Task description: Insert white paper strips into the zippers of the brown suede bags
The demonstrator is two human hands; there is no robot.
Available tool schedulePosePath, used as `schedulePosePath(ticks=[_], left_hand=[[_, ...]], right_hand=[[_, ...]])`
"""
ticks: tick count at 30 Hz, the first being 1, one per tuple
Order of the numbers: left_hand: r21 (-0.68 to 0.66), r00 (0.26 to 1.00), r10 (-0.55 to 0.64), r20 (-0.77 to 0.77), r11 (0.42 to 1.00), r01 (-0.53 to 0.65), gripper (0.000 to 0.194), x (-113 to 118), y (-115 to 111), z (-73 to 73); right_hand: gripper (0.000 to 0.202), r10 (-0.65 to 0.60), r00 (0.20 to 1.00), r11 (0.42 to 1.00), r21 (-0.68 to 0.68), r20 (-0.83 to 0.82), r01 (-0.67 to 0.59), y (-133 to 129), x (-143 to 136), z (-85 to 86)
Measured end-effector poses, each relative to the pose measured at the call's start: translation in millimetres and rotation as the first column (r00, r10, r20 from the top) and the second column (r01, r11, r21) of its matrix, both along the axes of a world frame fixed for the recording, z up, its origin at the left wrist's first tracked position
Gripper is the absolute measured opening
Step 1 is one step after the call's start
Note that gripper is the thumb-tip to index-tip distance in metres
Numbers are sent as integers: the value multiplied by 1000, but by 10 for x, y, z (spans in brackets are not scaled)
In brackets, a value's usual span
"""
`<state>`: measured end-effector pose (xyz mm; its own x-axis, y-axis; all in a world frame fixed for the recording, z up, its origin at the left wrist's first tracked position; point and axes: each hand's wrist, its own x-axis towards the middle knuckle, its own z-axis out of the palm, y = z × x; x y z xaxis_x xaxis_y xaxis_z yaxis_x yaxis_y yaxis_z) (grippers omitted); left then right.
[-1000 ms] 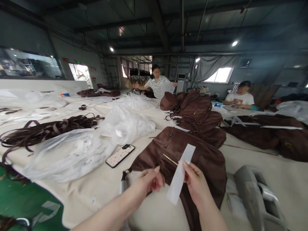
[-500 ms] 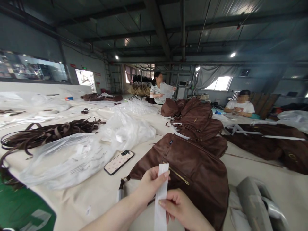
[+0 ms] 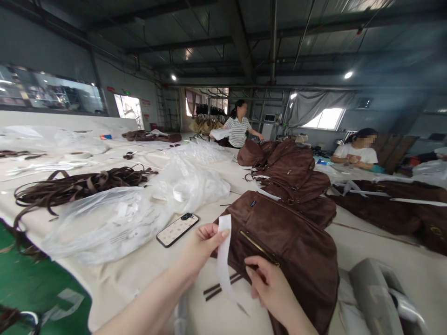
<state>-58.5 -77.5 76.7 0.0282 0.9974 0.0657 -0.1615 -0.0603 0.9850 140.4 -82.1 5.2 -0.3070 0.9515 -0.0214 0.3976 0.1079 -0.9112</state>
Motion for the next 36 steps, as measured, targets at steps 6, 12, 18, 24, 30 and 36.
schedulePosePath(ticks=[6,12,18,24,30,36], left_hand=[[36,948,-274,-163,958,283,33,-443,-134,328],[-106,742,-444,-502,883,457,32,-373,-168,-36],[-93,585,-387,-713,879,468,26,-341,-136,-432],[25,553,-291,-781,870,493,24,-363,-142,-468],[107,536,-228,-813,846,522,24,-338,-180,-486],[155,469,-142,-872,829,538,24,-326,-200,-414]], right_hand=[[25,12,903,990,125,429,-72,10,-87,-124],[19,-11,1000,1000,20,18,11,76,-62,-146],[30,-154,761,978,-208,-630,26,72,89,-3],[28,-247,546,968,-230,-800,101,66,153,53],[28,-314,441,949,-275,-841,152,86,186,82],[28,-327,445,944,-314,-834,104,66,192,105]])
